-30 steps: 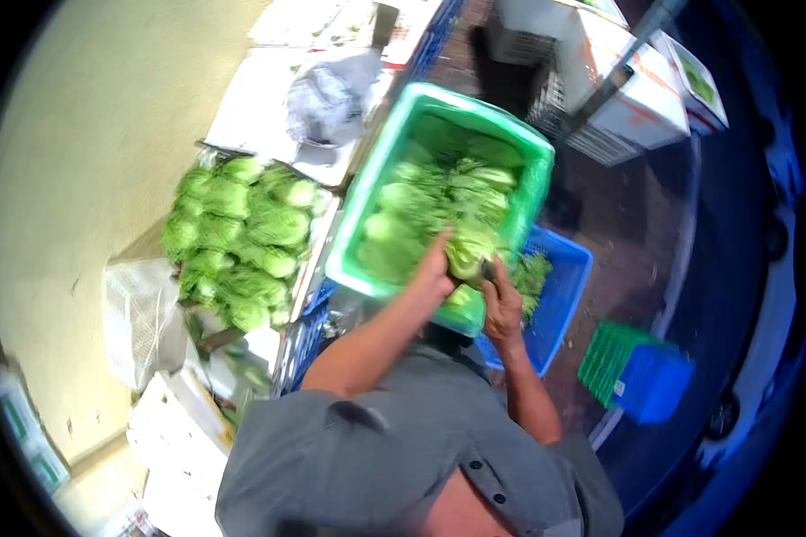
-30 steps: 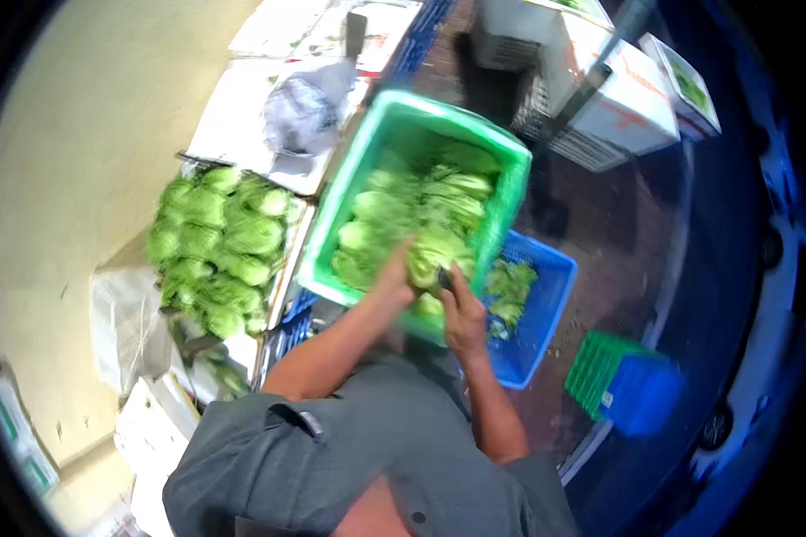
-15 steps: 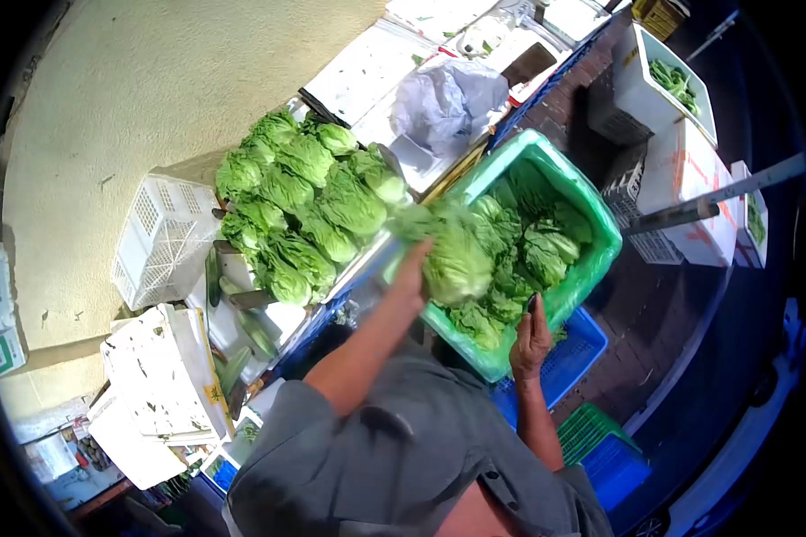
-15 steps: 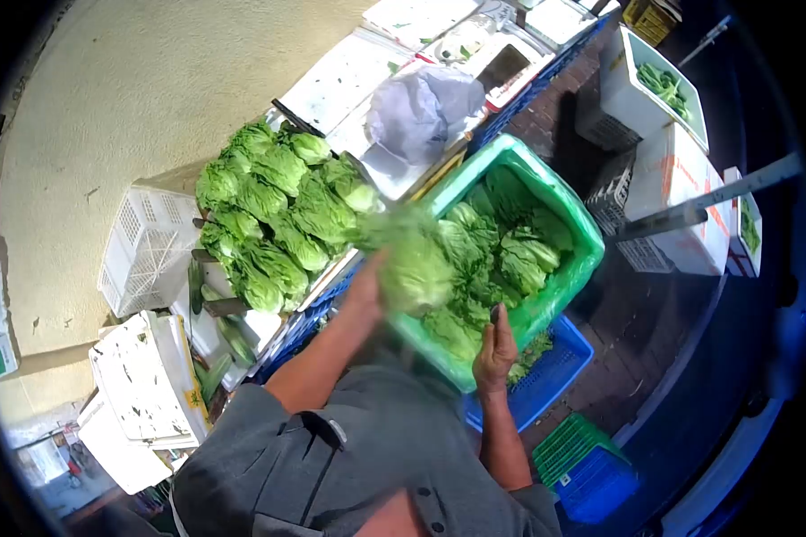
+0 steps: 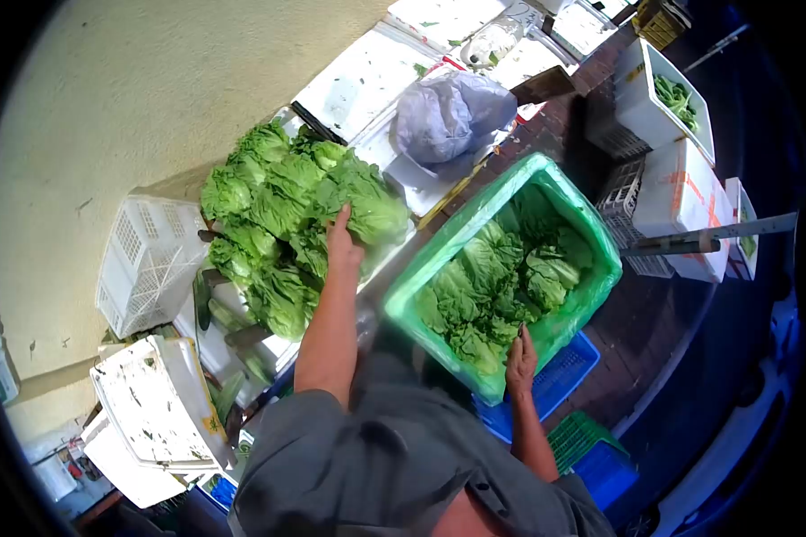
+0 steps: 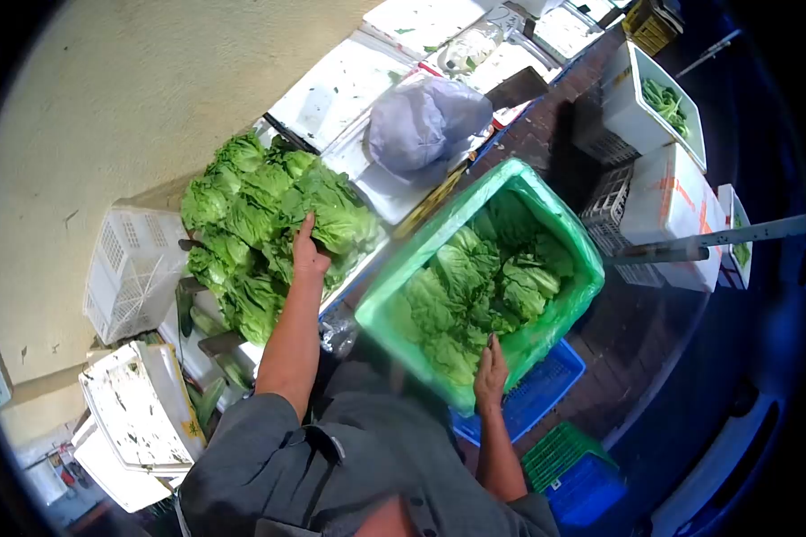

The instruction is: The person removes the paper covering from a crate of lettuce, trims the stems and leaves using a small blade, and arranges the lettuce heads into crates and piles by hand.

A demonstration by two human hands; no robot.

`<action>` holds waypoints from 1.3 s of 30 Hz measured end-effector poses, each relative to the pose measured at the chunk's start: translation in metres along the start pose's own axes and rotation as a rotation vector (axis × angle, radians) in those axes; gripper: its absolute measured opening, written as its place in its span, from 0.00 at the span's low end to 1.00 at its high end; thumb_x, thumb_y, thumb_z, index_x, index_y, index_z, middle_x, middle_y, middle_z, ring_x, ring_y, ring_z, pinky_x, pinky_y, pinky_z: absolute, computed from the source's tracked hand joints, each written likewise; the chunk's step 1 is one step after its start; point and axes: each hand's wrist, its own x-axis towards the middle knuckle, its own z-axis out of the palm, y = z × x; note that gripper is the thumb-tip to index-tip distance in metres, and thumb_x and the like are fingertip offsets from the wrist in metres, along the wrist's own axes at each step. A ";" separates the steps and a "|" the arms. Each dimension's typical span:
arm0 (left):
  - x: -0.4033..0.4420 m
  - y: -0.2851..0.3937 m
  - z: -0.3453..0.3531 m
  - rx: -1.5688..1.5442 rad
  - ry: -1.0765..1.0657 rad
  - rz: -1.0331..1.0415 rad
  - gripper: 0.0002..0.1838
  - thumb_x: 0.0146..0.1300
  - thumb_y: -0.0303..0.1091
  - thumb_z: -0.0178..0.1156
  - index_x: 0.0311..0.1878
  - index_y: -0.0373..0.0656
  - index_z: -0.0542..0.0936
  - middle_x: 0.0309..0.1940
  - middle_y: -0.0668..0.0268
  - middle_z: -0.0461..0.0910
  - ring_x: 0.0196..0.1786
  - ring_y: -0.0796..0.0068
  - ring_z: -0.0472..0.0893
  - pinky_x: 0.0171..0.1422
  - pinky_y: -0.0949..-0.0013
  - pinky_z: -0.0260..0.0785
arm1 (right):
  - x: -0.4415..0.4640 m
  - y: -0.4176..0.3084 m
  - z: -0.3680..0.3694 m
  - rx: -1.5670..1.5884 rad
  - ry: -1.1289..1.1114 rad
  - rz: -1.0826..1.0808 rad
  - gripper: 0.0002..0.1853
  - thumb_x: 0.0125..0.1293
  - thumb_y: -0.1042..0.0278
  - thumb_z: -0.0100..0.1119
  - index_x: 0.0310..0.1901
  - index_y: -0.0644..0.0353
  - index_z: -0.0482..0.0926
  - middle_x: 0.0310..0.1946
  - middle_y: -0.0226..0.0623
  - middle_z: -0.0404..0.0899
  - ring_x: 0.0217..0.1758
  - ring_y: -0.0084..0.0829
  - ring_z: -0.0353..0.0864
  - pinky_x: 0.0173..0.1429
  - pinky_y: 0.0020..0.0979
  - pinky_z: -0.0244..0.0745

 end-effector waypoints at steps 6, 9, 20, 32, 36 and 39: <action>-0.007 -0.004 0.026 0.188 0.079 0.119 0.50 0.56 0.33 0.73 0.76 0.42 0.51 0.68 0.53 0.65 0.68 0.58 0.67 0.72 0.54 0.61 | 0.006 0.012 0.017 0.031 -0.021 0.101 0.23 0.76 0.61 0.50 0.70 0.53 0.68 0.24 0.20 0.64 0.24 0.15 0.63 0.26 0.21 0.64; -0.026 0.007 0.058 0.147 0.211 0.050 0.54 0.56 0.36 0.73 0.78 0.43 0.47 0.72 0.52 0.59 0.72 0.58 0.61 0.76 0.53 0.54 | 0.015 0.018 0.025 -0.024 -0.050 0.078 0.24 0.76 0.58 0.50 0.70 0.50 0.68 0.25 0.23 0.67 0.25 0.17 0.67 0.27 0.23 0.70; -0.020 0.020 0.033 0.926 0.108 0.451 0.43 0.59 0.45 0.71 0.67 0.24 0.64 0.61 0.45 0.72 0.60 0.56 0.74 0.66 0.63 0.64 | 0.016 0.013 0.041 -0.006 -0.058 0.080 0.24 0.76 0.58 0.49 0.71 0.53 0.67 0.25 0.23 0.68 0.25 0.16 0.67 0.27 0.23 0.71; 0.007 0.001 0.015 0.839 0.346 0.132 0.44 0.62 0.44 0.70 0.68 0.21 0.59 0.63 0.44 0.70 0.57 0.59 0.75 0.60 0.64 0.70 | 0.022 0.046 0.041 -0.032 -0.027 0.001 0.25 0.76 0.60 0.49 0.71 0.53 0.66 0.26 0.23 0.67 0.26 0.16 0.66 0.28 0.22 0.68; -0.012 0.010 0.018 0.767 0.313 0.092 0.49 0.61 0.51 0.69 0.69 0.20 0.57 0.66 0.41 0.66 0.61 0.56 0.73 0.61 0.62 0.70 | 0.020 0.045 0.036 0.009 -0.029 0.004 0.26 0.76 0.58 0.49 0.72 0.54 0.65 0.25 0.25 0.69 0.26 0.17 0.66 0.28 0.23 0.67; -0.028 0.017 0.025 0.698 0.305 0.085 0.44 0.61 0.56 0.67 0.62 0.23 0.66 0.58 0.46 0.70 0.54 0.57 0.75 0.47 0.60 0.77 | 0.020 0.043 0.033 0.049 -0.021 0.151 0.26 0.75 0.57 0.50 0.72 0.55 0.65 0.25 0.26 0.70 0.25 0.18 0.67 0.27 0.23 0.67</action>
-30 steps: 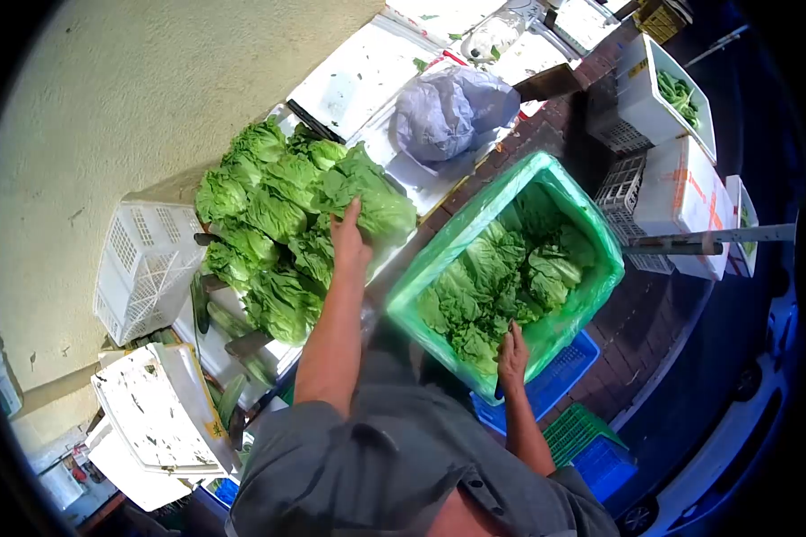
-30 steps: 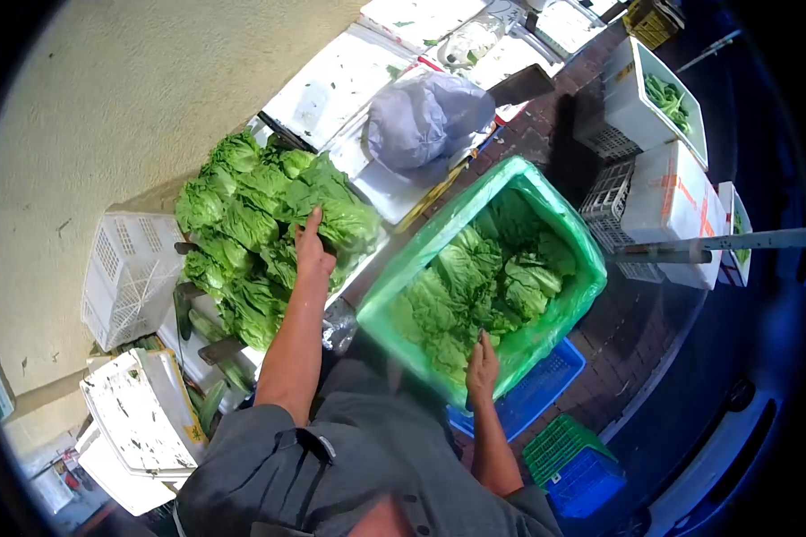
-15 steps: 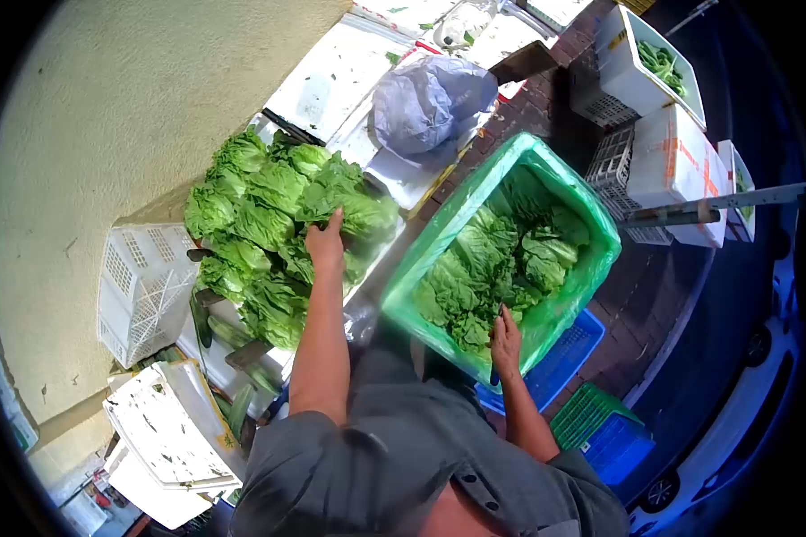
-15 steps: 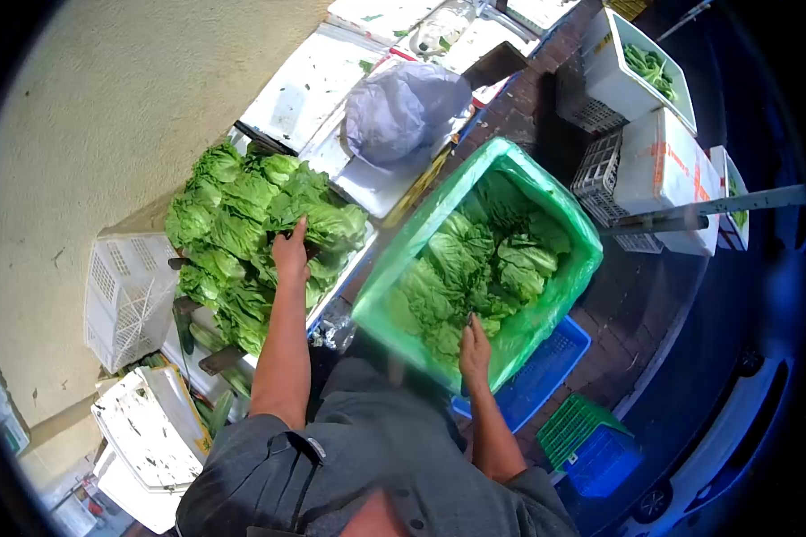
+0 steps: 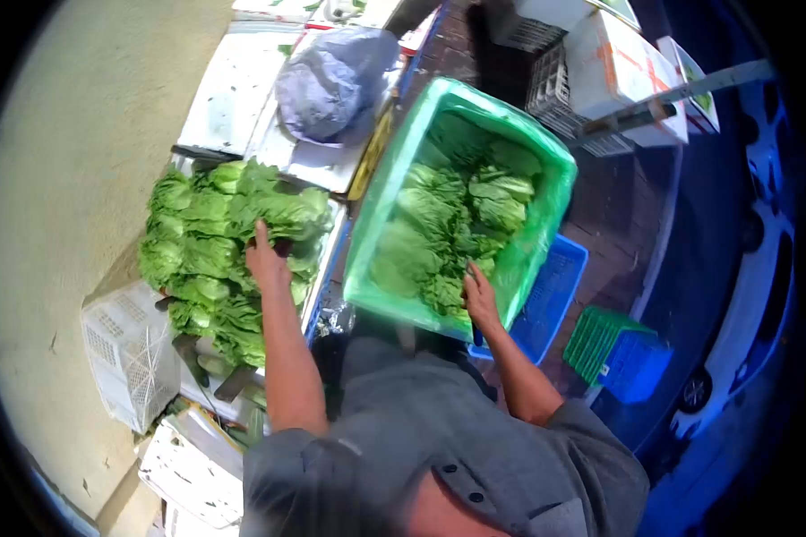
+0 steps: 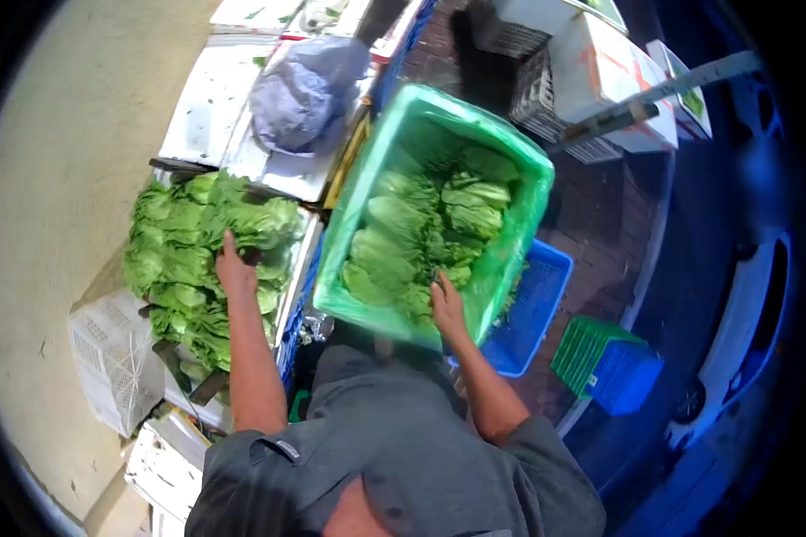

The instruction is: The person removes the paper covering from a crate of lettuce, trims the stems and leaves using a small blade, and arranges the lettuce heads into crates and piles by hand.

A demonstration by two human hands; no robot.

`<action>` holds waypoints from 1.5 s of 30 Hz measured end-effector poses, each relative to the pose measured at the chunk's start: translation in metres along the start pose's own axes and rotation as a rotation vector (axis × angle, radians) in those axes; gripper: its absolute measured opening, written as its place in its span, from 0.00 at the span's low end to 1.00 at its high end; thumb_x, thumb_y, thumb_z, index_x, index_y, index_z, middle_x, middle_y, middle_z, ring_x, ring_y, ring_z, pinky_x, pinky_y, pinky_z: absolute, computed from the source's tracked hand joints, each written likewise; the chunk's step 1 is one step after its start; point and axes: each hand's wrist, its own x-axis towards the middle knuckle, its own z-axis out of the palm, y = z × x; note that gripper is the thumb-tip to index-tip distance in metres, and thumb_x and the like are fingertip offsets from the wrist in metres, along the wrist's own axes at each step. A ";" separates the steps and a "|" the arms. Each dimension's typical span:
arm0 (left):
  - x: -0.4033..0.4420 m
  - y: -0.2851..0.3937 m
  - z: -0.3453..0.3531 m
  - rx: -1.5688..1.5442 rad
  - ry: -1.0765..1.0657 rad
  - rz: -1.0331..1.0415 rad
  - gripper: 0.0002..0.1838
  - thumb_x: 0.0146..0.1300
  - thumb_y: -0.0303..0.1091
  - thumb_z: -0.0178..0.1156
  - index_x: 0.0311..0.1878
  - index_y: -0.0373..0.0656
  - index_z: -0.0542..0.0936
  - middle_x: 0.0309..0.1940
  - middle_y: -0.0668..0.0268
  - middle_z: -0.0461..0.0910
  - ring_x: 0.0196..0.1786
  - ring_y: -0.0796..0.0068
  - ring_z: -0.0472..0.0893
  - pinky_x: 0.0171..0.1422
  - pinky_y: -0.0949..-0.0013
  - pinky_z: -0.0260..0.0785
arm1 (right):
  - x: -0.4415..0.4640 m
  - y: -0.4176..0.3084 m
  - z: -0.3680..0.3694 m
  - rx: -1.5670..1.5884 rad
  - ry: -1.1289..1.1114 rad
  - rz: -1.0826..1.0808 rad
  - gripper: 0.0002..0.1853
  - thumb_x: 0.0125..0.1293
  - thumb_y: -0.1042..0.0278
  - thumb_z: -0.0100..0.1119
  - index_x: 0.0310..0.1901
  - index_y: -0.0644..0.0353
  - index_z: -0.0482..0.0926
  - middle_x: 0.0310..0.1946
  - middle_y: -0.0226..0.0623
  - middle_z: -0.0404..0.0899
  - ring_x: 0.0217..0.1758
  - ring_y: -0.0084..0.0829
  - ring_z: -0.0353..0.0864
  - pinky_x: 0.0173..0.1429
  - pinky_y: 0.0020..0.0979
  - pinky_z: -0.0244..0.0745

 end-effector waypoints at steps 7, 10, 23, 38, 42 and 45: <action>-0.022 0.001 -0.013 -0.070 -0.143 -0.012 0.38 0.68 0.53 0.60 0.68 0.31 0.63 0.61 0.47 0.66 0.55 0.50 0.74 0.55 0.53 0.75 | 0.017 0.017 -0.017 -0.102 0.058 0.025 0.26 0.69 0.53 0.59 0.63 0.59 0.73 0.30 0.30 0.73 0.27 0.20 0.71 0.29 0.25 0.74; -0.040 -0.007 -0.021 -0.112 -0.098 0.046 0.33 0.70 0.49 0.57 0.67 0.33 0.63 0.56 0.47 0.70 0.48 0.53 0.77 0.49 0.60 0.77 | 0.026 0.008 -0.029 -0.098 0.095 0.022 0.26 0.66 0.55 0.62 0.60 0.64 0.75 0.32 0.30 0.74 0.27 0.21 0.72 0.27 0.27 0.75; -0.163 -0.182 0.032 0.283 -0.703 -0.278 0.18 0.72 0.33 0.55 0.60 0.33 0.71 0.43 0.56 0.79 0.37 0.71 0.82 0.40 0.72 0.77 | 0.239 -0.008 -0.151 -0.203 0.484 -0.129 0.27 0.64 0.55 0.61 0.60 0.64 0.73 0.43 0.40 0.79 0.36 0.33 0.80 0.29 0.34 0.78; -0.226 -0.317 0.163 0.106 -0.939 -0.752 0.22 0.70 0.35 0.58 0.64 0.39 0.69 0.54 0.55 0.77 0.44 0.63 0.81 0.47 0.61 0.78 | 0.292 0.001 -0.155 -0.282 0.391 0.037 0.29 0.66 0.48 0.61 0.52 0.70 0.73 0.32 0.41 0.76 0.19 0.32 0.73 0.22 0.37 0.70; -0.246 -0.343 0.230 -0.074 -0.815 -0.951 0.28 0.70 0.40 0.58 0.69 0.42 0.63 0.60 0.55 0.70 0.50 0.50 0.77 0.48 0.51 0.75 | 0.287 -0.006 -0.161 -0.185 0.334 0.050 0.26 0.66 0.50 0.62 0.50 0.69 0.73 0.29 0.38 0.75 0.17 0.29 0.71 0.20 0.34 0.68; -0.250 -0.375 0.267 -0.173 -0.821 -1.055 0.26 0.70 0.40 0.58 0.66 0.43 0.64 0.60 0.55 0.68 0.50 0.46 0.75 0.48 0.45 0.74 | 0.277 -0.017 -0.155 -0.061 0.338 0.063 0.24 0.67 0.52 0.61 0.49 0.68 0.73 0.25 0.37 0.73 0.16 0.28 0.69 0.19 0.32 0.67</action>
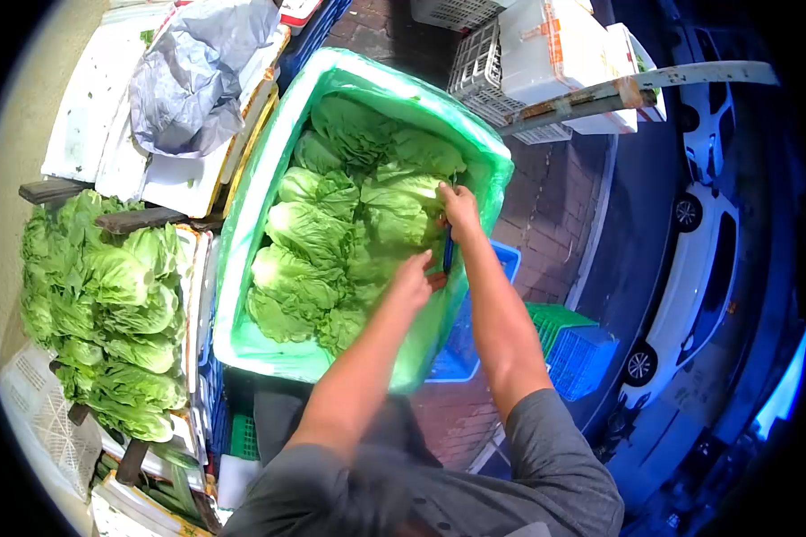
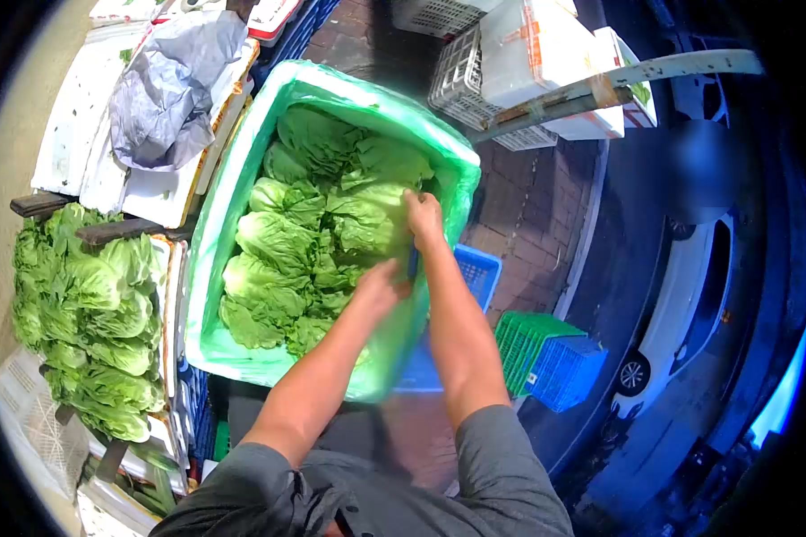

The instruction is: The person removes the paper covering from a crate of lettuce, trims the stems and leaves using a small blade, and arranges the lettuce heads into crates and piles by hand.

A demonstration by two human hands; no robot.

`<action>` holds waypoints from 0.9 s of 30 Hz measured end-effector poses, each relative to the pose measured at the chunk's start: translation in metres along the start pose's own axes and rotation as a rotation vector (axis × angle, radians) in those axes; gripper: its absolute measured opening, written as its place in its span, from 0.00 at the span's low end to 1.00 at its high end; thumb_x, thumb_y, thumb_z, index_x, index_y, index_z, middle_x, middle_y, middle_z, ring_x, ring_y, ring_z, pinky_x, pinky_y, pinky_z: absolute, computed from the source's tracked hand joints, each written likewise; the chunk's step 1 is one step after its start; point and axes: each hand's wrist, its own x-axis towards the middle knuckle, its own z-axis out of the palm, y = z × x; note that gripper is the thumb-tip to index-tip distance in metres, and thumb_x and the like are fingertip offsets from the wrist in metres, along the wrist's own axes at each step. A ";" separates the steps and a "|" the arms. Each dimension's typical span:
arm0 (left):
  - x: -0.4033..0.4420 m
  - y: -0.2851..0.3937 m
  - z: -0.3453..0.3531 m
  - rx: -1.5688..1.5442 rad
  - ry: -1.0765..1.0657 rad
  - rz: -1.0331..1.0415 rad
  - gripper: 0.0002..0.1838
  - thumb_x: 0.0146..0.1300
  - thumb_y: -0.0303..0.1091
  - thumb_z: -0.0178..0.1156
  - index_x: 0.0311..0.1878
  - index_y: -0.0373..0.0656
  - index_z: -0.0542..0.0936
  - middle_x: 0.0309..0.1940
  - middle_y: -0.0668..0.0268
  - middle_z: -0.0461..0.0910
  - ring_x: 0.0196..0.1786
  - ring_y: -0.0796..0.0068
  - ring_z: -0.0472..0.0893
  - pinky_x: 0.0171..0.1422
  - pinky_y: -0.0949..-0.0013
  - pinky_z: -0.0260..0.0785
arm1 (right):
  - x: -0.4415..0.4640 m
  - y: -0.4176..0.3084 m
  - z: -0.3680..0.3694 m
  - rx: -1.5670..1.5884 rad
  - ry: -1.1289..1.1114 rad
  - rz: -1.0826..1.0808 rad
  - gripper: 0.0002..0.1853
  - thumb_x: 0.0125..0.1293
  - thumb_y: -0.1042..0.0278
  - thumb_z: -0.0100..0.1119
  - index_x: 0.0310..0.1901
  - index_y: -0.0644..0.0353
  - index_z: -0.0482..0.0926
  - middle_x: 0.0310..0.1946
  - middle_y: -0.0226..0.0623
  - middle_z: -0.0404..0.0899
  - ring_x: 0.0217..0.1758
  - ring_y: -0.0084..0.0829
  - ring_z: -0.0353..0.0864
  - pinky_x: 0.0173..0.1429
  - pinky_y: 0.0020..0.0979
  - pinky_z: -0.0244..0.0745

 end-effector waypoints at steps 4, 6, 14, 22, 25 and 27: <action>0.067 -0.021 -0.025 -0.058 -0.024 -0.033 0.16 0.71 0.40 0.55 0.58 0.45 0.71 0.56 0.58 0.71 0.45 0.50 0.75 0.46 0.45 0.74 | 0.020 0.016 0.004 -0.105 0.047 -0.040 0.22 0.66 0.52 0.62 0.44 0.67 0.74 0.24 0.35 0.70 0.16 0.28 0.67 0.19 0.33 0.67; 0.082 -0.024 -0.029 -0.101 -0.085 -0.017 0.15 0.72 0.41 0.54 0.58 0.48 0.73 0.52 0.61 0.74 0.44 0.54 0.76 0.46 0.48 0.75 | 0.002 -0.002 0.003 -0.105 0.024 -0.030 0.22 0.66 0.51 0.62 0.43 0.67 0.75 0.23 0.34 0.70 0.15 0.28 0.67 0.19 0.33 0.66; 0.032 0.017 0.025 -0.136 -0.004 0.013 0.15 0.70 0.42 0.59 0.55 0.49 0.76 0.46 0.65 0.77 0.39 0.63 0.76 0.42 0.58 0.74 | -0.019 -0.036 -0.010 -0.043 -0.114 0.027 0.24 0.65 0.50 0.62 0.45 0.69 0.77 0.26 0.35 0.73 0.20 0.26 0.69 0.22 0.32 0.68; -0.027 0.046 0.041 -0.444 0.072 0.236 0.31 0.62 0.43 0.69 0.62 0.37 0.69 0.57 0.50 0.72 0.57 0.52 0.75 0.63 0.46 0.70 | -0.043 -0.048 0.011 -0.312 -0.006 -0.305 0.25 0.62 0.53 0.65 0.46 0.71 0.76 0.27 0.39 0.77 0.22 0.29 0.75 0.26 0.34 0.73; -0.029 0.052 0.032 -0.531 0.076 0.170 0.31 0.63 0.44 0.68 0.62 0.38 0.69 0.57 0.51 0.72 0.57 0.52 0.74 0.64 0.46 0.70 | -0.066 -0.059 0.019 -0.425 0.074 -0.440 0.24 0.60 0.56 0.66 0.47 0.70 0.77 0.33 0.52 0.82 0.34 0.43 0.81 0.40 0.41 0.75; -0.040 0.058 0.031 -0.540 0.006 0.184 0.33 0.63 0.49 0.67 0.63 0.39 0.69 0.58 0.51 0.72 0.57 0.51 0.74 0.65 0.46 0.70 | -0.092 -0.088 0.019 -0.425 -0.020 -0.290 0.24 0.59 0.56 0.66 0.51 0.67 0.77 0.40 0.59 0.82 0.45 0.55 0.83 0.49 0.45 0.76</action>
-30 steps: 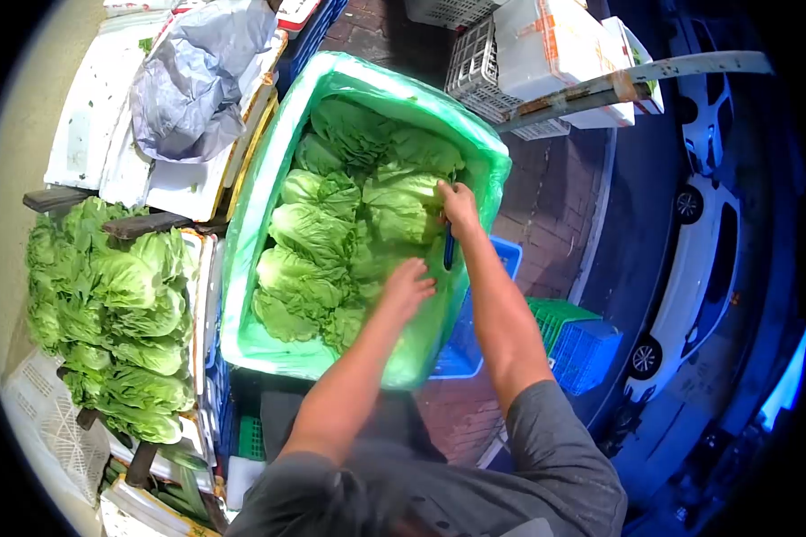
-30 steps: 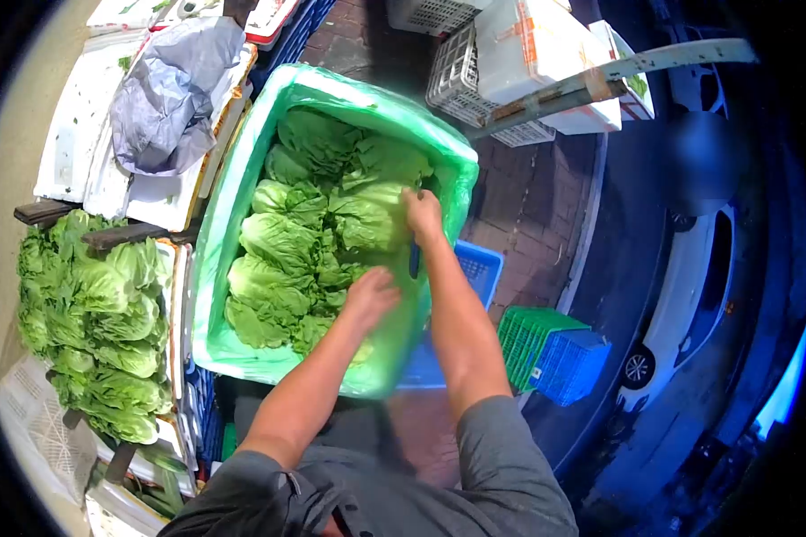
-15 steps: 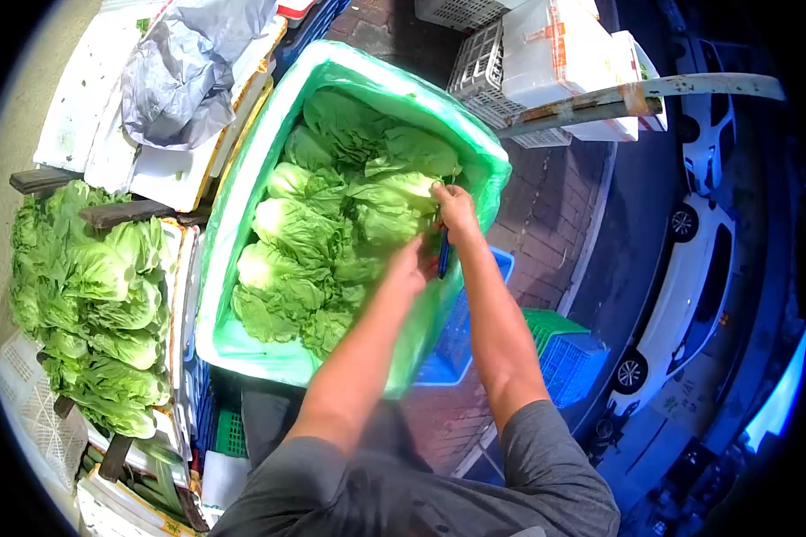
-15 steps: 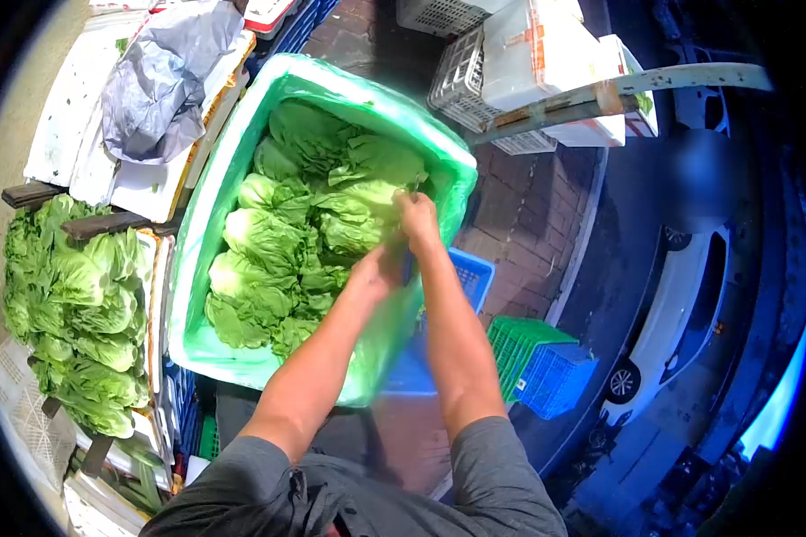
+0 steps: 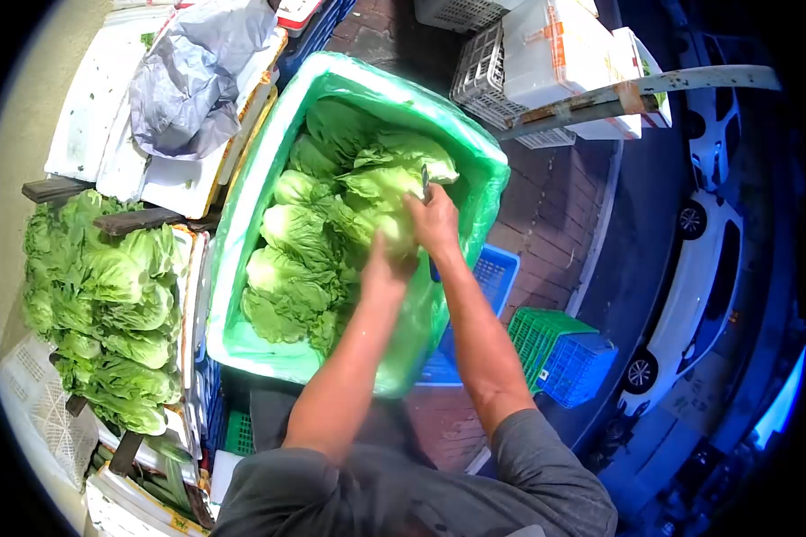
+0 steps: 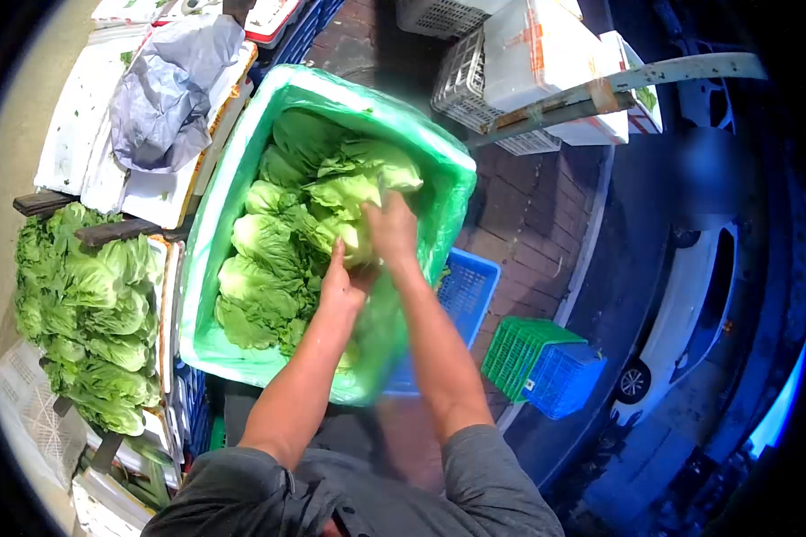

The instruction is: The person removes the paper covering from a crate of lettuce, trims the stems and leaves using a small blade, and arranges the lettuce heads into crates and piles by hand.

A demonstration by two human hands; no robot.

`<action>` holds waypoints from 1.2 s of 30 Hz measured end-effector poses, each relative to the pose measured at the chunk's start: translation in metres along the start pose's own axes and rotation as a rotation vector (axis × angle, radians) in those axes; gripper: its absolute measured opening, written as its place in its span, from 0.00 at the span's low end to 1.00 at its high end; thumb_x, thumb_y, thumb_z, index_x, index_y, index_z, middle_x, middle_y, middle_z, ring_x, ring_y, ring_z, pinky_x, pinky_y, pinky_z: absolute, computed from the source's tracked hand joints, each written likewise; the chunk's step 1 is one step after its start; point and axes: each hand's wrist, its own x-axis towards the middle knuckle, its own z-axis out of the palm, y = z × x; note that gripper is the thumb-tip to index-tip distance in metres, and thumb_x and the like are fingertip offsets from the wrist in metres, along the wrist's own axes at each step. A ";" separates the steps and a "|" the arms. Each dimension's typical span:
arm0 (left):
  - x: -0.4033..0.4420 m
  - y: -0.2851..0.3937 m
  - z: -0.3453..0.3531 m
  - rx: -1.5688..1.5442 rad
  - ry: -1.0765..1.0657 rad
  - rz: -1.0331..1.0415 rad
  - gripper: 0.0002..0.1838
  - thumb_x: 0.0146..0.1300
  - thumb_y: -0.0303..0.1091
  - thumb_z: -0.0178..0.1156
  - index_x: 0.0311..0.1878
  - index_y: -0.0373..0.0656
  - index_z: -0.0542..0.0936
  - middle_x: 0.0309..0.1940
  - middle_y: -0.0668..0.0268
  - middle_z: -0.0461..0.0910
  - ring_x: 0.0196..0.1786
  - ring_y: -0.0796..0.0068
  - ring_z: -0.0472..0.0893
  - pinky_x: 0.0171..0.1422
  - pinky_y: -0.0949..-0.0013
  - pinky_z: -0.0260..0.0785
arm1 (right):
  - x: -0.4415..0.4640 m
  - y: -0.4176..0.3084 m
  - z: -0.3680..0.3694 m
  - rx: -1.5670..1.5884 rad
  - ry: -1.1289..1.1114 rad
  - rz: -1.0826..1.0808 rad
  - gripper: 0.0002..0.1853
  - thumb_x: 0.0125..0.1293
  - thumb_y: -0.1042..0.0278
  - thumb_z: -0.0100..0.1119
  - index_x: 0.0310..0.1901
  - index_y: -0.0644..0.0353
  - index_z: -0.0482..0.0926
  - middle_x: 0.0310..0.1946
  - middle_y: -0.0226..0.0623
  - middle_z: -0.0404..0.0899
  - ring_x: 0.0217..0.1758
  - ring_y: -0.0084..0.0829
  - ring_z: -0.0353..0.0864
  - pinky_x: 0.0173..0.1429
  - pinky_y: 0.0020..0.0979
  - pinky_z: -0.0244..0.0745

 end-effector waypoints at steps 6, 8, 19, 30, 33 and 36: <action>-0.027 0.022 0.033 0.122 -0.016 -0.035 0.36 0.58 0.56 0.69 0.62 0.44 0.70 0.56 0.56 0.75 0.55 0.55 0.76 0.63 0.45 0.73 | -0.023 -0.003 0.022 -0.063 0.133 -0.092 0.17 0.61 0.60 0.63 0.48 0.62 0.79 0.35 0.56 0.82 0.39 0.59 0.81 0.45 0.51 0.74; -0.029 0.029 0.027 0.133 -0.018 -0.058 0.35 0.58 0.53 0.69 0.63 0.44 0.69 0.55 0.57 0.76 0.55 0.54 0.77 0.62 0.45 0.73 | -0.029 -0.008 0.024 -0.069 0.145 -0.061 0.17 0.61 0.61 0.63 0.48 0.61 0.79 0.35 0.55 0.83 0.39 0.58 0.81 0.45 0.50 0.75; -0.109 0.094 -0.052 0.443 -0.073 -0.137 0.29 0.65 0.47 0.64 0.65 0.47 0.71 0.60 0.61 0.76 0.59 0.56 0.77 0.56 0.45 0.72 | -0.075 0.059 0.040 0.443 0.285 0.008 0.19 0.66 0.62 0.65 0.50 0.70 0.79 0.32 0.37 0.81 0.34 0.25 0.77 0.41 0.30 0.73; -0.179 0.153 -0.059 0.627 -0.170 0.106 0.38 0.63 0.54 0.64 0.70 0.44 0.66 0.66 0.59 0.72 0.66 0.55 0.72 0.68 0.47 0.66 | -0.165 0.092 0.085 0.298 0.149 0.043 0.19 0.66 0.62 0.64 0.51 0.67 0.76 0.37 0.40 0.83 0.41 0.30 0.81 0.47 0.32 0.74; -0.186 0.133 -0.022 0.470 -0.156 0.015 0.37 0.62 0.59 0.62 0.69 0.48 0.67 0.63 0.58 0.73 0.60 0.51 0.75 0.62 0.43 0.69 | -0.183 0.063 0.041 0.344 0.026 0.129 0.17 0.69 0.60 0.59 0.52 0.64 0.77 0.35 0.41 0.79 0.35 0.36 0.77 0.43 0.35 0.73; -0.195 0.111 0.000 0.358 -0.194 -0.043 0.37 0.59 0.62 0.64 0.65 0.49 0.70 0.56 0.59 0.76 0.54 0.50 0.78 0.59 0.44 0.70 | -0.207 0.057 0.019 0.420 0.020 -0.023 0.16 0.70 0.63 0.56 0.55 0.62 0.77 0.40 0.48 0.80 0.43 0.45 0.79 0.49 0.41 0.72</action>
